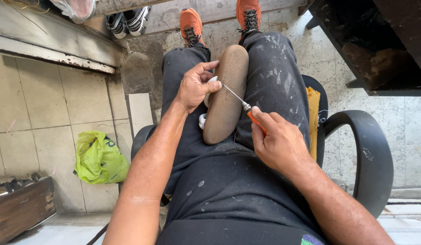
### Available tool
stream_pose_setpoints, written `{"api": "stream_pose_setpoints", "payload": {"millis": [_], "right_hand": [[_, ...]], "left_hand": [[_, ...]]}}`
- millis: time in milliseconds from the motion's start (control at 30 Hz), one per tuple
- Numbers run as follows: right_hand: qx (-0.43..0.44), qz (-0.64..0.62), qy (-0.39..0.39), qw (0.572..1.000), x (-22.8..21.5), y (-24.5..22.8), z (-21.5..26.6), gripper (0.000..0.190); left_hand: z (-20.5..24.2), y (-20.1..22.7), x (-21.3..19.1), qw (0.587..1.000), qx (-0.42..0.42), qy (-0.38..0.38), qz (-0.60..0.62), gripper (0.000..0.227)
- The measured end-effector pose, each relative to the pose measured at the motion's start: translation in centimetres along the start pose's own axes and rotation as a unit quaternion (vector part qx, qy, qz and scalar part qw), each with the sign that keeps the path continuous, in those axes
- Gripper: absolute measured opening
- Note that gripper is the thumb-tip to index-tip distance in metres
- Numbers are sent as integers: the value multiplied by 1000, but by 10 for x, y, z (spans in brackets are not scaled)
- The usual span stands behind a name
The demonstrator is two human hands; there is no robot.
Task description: Repairing a sandal by stitching the straps to the sole using a hand tool and thread
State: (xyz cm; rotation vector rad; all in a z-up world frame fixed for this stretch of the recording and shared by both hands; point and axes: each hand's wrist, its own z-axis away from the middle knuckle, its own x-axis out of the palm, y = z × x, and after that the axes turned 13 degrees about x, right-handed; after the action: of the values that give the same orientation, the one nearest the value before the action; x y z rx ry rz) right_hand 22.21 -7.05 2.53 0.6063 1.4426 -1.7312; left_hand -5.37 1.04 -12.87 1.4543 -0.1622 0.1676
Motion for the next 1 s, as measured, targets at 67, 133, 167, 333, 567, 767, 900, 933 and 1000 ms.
{"api": "stream_pose_setpoints", "payload": {"millis": [67,133,167,333,567,767,900,933,1000], "right_hand": [[-5,22,4,1000,-6,-6,1,31],[-19,53,17,998,-17,-17,3,32],[-19,54,17,998,-15,-17,3,32],[40,3,-45,998,1,-7,-3,38],[94,-135,-113,980,-47,22,0,42],[2,-66,-78,995,-66,36,13,41],[-30,-44,-63,997,-66,46,10,39],[-39,-43,-61,996,-67,47,8,39],[-54,-15,-59,997,-70,51,1,39]], "left_hand": [[1,1,0,1000,0,-1,-1,62],[1,0,1,1000,2,-5,-5,62],[1,1,0,1000,2,-5,-4,62],[5,16,3,997,16,-61,-55,73],[32,67,27,990,29,-93,-100,91],[38,84,49,989,27,-142,3,80],[39,76,47,989,30,-132,63,71],[39,75,46,988,39,-128,73,72],[40,72,45,989,55,-117,71,72]]}}
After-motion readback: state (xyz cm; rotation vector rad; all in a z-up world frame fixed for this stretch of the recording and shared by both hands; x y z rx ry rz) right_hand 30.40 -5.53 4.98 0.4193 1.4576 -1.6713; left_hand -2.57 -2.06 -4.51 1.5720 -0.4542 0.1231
